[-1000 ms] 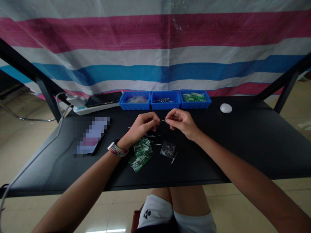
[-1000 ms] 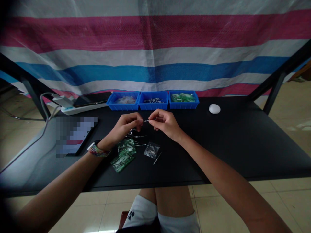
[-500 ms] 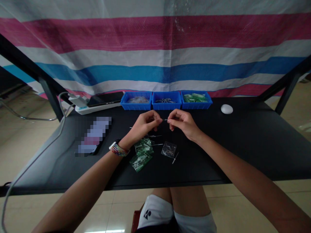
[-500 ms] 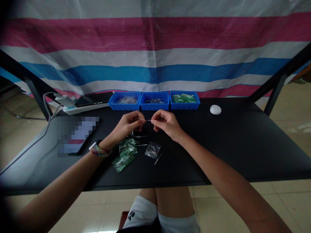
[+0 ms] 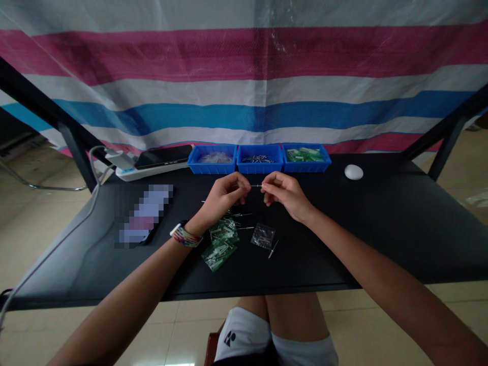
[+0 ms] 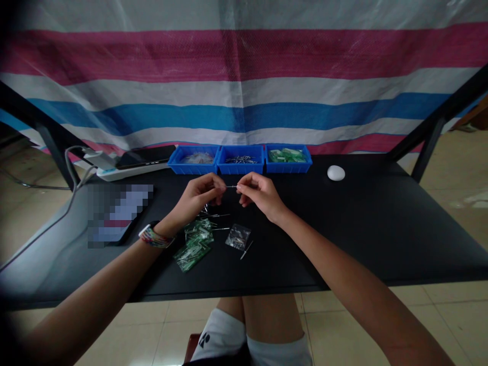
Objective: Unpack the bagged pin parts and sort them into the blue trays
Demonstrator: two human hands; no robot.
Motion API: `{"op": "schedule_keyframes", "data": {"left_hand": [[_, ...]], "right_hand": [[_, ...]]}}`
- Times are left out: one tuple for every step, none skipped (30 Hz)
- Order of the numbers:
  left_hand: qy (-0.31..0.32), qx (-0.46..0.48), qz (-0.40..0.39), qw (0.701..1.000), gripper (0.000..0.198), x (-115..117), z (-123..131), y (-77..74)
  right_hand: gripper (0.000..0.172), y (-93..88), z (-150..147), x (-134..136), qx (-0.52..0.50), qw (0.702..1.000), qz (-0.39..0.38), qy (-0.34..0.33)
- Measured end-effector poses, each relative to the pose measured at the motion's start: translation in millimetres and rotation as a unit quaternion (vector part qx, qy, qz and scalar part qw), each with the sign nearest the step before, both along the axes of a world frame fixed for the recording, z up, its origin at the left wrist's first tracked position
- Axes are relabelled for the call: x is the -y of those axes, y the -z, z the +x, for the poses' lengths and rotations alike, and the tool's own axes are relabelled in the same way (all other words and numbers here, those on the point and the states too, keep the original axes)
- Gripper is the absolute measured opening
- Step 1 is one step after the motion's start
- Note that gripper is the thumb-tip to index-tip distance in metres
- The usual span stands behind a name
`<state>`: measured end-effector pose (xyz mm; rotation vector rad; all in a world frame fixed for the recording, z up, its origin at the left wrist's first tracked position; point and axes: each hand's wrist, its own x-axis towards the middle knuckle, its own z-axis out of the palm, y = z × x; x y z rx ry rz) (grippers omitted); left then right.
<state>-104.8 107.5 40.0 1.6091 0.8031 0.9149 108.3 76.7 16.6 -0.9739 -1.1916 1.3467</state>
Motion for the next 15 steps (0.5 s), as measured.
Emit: {"op": "schedule_keyframes", "data": {"left_hand": [[0.000, -0.001, 0.001, 1.000, 0.023, -0.2, 0.2, 0.4], [0.000, -0.004, 0.000, 1.000, 0.023, -0.4, 0.3, 0.7], [0.001, -0.008, -0.003, 1.000, 0.023, -0.7, 0.2, 1.1], [0.002, -0.014, -0.007, 1.000, 0.023, -1.1, 0.0, 1.4], [0.001, -0.020, -0.011, 1.000, 0.024, -1.4, -0.3, 1.8], [0.000, -0.025, -0.015, 1.000, 0.025, -1.7, -0.6, 2.2], [-0.002, -0.028, -0.017, 0.999, 0.026, -1.9, -0.9, 2.6], [-0.005, -0.030, -0.017, 0.999, 0.027, -2.0, -1.0, 3.0], [-0.008, -0.030, -0.016, 0.999, 0.028, -1.9, -1.0, 3.2], [-0.011, -0.028, -0.014, 0.999, 0.028, -1.7, -0.9, 3.2], [-0.012, -0.025, -0.011, 1.000, 0.028, -1.4, -0.7, 3.1], [-0.013, -0.022, -0.008, 1.000, 0.028, -1.0, -0.4, 2.9], [-0.013, -0.018, -0.005, 1.000, 0.027, -0.6, -0.1, 2.7], [-0.012, -0.014, -0.003, 1.000, 0.027, -0.3, 0.2, 2.4], [-0.011, -0.011, 0.000, 1.000, 0.027, 0.1, 0.4, 2.1]], "right_hand": [[0.030, 0.3, -0.3, -0.2, -0.002, 1.000, 0.000, 0.002], [0.030, 0.3, -0.7, -0.2, -0.004, 1.000, 0.003, 0.005], [0.031, 0.2, -1.2, -0.1, -0.003, 1.000, 0.009, 0.010], [0.031, -0.1, -1.7, -0.1, 0.000, 1.000, 0.017, 0.016], [0.031, -0.4, -2.1, 0.0, 0.005, 0.999, 0.024, 0.021], [0.030, -0.6, -2.4, 0.0, 0.011, 0.999, 0.030, 0.025], [0.030, -0.8, -2.5, 0.0, 0.017, 0.999, 0.034, 0.028], [0.030, -0.9, -2.5, -0.1, 0.024, 0.999, 0.036, 0.030], [0.029, -0.8, -2.3, -0.1, 0.030, 0.998, 0.036, 0.031], [0.029, -0.8, -2.0, -0.2, 0.033, 0.998, 0.036, 0.032], [0.029, -0.7, -1.5, -0.3, 0.032, 0.998, 0.035, 0.034], [0.029, -0.7, -1.0, -0.4, 0.027, 0.998, 0.032, 0.036], [0.030, -0.8, -0.4, -0.4, 0.020, 0.999, 0.026, 0.037], [0.030, -1.0, 0.3, -0.5, 0.012, 0.999, 0.015, 0.036], [0.031, -1.3, 0.9, -0.5, 0.004, 0.999, 0.003, 0.033]]}}
